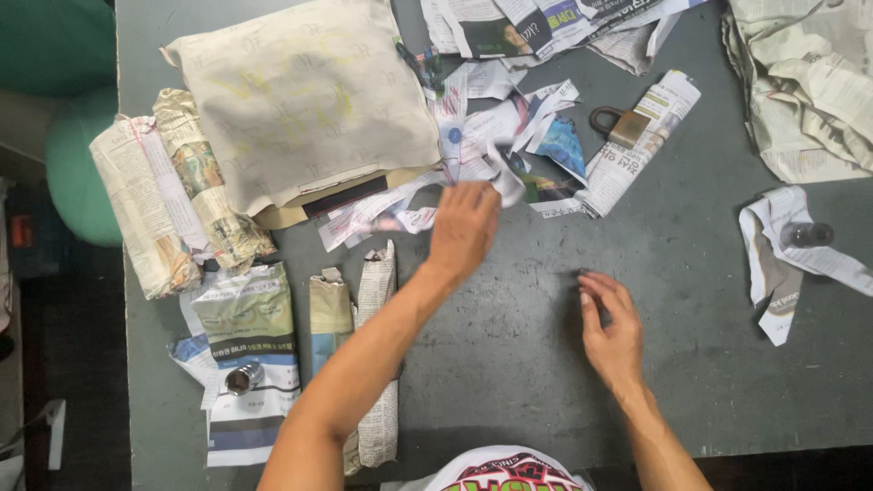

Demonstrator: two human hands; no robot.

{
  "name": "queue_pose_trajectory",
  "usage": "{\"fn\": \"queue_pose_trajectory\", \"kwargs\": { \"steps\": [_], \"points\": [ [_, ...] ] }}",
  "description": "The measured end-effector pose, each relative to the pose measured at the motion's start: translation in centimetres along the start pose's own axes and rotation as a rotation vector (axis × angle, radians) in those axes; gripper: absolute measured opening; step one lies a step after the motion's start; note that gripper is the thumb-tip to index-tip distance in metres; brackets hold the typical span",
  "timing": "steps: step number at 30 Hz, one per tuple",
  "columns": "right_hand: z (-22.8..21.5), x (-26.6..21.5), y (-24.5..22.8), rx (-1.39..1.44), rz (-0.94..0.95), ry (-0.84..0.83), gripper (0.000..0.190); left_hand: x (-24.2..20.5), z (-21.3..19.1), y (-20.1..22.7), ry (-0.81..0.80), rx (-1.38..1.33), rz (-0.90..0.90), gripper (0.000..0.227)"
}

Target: The person repeatedly folds and wraps newspaper strips around small objects on a workbench, then places the wrapped items into a cloth bag. The person also handles loose newspaper pieces and a padlock, arranging them on the table.

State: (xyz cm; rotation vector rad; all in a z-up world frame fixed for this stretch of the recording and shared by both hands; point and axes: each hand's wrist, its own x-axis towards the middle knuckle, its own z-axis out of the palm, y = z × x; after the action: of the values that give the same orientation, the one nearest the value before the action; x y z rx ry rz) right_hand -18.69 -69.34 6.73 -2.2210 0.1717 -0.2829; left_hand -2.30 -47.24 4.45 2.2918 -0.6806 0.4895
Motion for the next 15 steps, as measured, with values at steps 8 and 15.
{"fn": "queue_pose_trajectory", "kwargs": {
  "steps": [8, 15],
  "points": [
    [1.2, 4.7, -4.3, 0.146, -0.075, -0.064, 0.022, -6.4, -1.4, 6.2, -0.158, -0.207, -0.023, 0.025],
    [8.4, 17.1, -6.3, 0.204, -0.311, -0.12, 0.022, -7.8, -3.5, 7.2, -0.07, -0.225, -0.127, 0.018]
  ]
}}
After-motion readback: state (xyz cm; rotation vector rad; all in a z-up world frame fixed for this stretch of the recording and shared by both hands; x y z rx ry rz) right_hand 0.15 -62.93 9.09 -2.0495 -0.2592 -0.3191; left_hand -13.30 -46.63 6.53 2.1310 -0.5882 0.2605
